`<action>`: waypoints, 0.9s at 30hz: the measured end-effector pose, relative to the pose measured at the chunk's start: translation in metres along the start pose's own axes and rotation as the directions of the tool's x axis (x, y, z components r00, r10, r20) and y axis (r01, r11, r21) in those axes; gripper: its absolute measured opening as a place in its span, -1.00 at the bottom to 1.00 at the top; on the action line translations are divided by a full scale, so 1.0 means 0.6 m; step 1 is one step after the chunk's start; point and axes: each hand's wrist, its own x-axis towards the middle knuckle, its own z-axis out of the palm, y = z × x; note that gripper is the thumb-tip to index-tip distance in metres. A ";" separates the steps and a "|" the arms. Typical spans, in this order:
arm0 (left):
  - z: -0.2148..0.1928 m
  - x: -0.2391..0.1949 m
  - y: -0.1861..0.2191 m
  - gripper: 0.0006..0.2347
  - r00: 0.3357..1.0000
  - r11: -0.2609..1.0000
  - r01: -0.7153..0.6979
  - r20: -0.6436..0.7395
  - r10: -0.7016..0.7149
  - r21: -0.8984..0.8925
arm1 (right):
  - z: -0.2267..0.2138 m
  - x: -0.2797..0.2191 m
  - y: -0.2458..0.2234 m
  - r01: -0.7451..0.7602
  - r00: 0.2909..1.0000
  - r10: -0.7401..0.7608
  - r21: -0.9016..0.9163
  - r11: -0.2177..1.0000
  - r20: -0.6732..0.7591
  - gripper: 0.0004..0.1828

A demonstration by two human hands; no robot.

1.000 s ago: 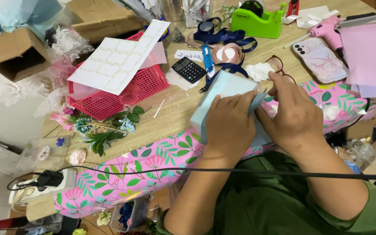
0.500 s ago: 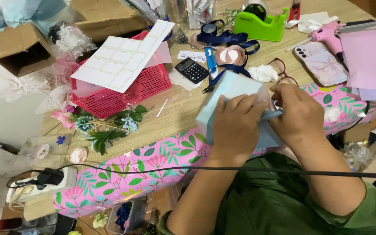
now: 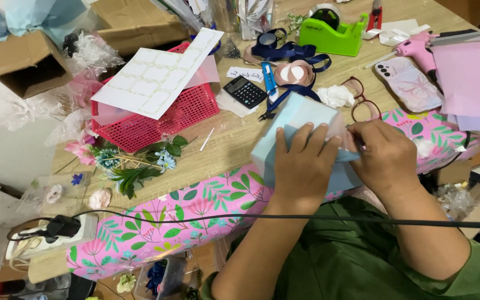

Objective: Wrapping a small rectangular box with light blue paper at a craft station.

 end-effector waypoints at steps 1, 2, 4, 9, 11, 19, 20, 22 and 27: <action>0.001 -0.001 0.000 -0.91 1.000 1.000 0.007 0.004 -0.007 0.003 | -0.002 0.002 -0.001 -0.007 1.000 0.007 -0.007 1.000 -0.013 -0.93; -0.002 0.001 -0.004 -0.91 1.000 1.000 0.008 0.004 -0.008 0.003 | -0.003 0.000 0.008 -0.007 1.000 0.007 -0.007 1.000 -0.013 -0.93; -0.008 0.006 -0.013 -0.92 0.998 0.999 0.041 0.049 -0.041 -0.002 | -0.006 -0.003 0.025 -0.092 0.996 0.092 -0.036 0.995 0.011 -0.94; -0.014 0.012 -0.035 -0.83 0.989 0.993 0.107 0.105 -0.102 -0.043 | 0.005 -0.025 0.052 -0.481 0.877 0.437 0.376 0.792 0.199 -0.94; -0.017 0.012 -0.046 -0.78 0.981 0.989 0.144 0.139 -0.137 -0.037 | 0.013 -0.040 0.060 -0.554 0.830 0.501 0.461 0.693 0.246 -0.91; -0.066 0.006 -0.152 -0.45 0.921 0.922 0.383 -0.052 -0.386 -0.057 | 0.028 -0.079 0.083 -0.624 0.776 0.605 0.348 0.699 0.175 -0.82; -0.073 0.001 -0.164 -0.45 0.920 0.921 0.385 -0.052 -0.388 -0.053 | 0.031 -0.084 0.083 -0.623 0.778 0.603 0.351 0.699 0.178 -0.82; -0.085 -0.007 -0.190 -0.51 0.726 0.706 0.684 0.078 -0.683 -0.183 | 0.038 -0.089 0.087 -0.650 0.748 0.641 0.389 0.653 0.174 -0.83; -0.052 -0.056 -0.232 -0.67 0.594 0.554 0.801 0.180 -0.784 -0.229 | 0.058 -0.106 0.081 -0.708 0.681 0.696 0.447 0.546 0.229 -0.84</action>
